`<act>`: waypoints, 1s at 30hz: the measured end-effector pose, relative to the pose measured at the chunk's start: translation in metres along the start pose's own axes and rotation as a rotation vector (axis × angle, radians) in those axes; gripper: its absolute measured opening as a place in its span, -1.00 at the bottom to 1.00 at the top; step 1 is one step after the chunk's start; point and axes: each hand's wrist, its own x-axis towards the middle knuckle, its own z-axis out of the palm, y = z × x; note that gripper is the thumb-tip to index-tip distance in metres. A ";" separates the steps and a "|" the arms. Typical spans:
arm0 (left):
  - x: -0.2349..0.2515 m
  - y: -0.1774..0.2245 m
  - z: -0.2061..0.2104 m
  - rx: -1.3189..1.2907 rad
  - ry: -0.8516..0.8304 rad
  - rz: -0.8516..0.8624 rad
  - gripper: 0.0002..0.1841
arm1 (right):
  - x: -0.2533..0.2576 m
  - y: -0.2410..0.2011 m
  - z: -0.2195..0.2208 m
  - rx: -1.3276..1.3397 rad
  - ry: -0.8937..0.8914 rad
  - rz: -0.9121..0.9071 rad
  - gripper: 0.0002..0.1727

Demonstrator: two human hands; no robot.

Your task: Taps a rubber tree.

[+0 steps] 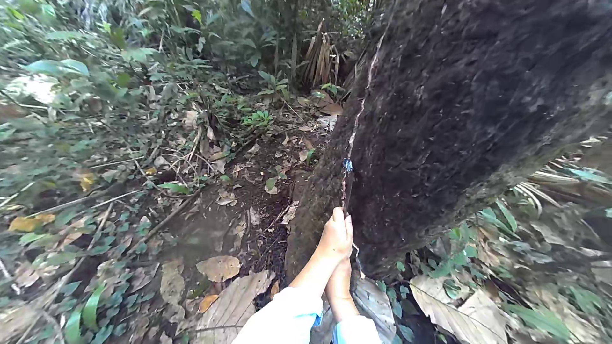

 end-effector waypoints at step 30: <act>-0.017 0.011 -0.015 -0.132 0.064 -0.061 -0.54 | -0.054 0.031 -0.104 -0.002 0.171 -0.273 -0.55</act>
